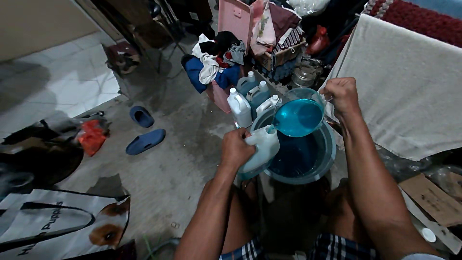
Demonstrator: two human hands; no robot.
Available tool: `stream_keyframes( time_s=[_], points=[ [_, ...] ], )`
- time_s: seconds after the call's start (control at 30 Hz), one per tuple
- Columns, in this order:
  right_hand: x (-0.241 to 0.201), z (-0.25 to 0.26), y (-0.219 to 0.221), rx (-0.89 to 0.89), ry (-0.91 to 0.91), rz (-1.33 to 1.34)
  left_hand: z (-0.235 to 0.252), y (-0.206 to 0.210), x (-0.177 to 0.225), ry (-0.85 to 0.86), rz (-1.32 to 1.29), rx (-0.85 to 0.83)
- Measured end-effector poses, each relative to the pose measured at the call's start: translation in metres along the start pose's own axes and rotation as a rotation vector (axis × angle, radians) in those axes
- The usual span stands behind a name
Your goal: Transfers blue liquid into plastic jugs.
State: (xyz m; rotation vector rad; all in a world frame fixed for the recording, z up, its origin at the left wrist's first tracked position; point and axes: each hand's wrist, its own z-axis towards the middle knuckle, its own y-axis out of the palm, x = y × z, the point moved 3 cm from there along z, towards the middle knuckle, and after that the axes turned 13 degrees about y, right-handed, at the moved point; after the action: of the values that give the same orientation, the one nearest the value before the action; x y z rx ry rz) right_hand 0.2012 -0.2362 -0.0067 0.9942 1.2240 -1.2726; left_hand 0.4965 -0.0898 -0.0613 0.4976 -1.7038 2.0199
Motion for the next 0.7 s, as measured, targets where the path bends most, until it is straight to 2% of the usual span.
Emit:
stream_keyframes(
  time_s=[0.7],
  points=[
    [-0.0075,0.0018,0.0021,0.019,-0.025,-0.094,0.0006,0.0009,-0.0016,0.01,0.007,0.002]
  ],
)
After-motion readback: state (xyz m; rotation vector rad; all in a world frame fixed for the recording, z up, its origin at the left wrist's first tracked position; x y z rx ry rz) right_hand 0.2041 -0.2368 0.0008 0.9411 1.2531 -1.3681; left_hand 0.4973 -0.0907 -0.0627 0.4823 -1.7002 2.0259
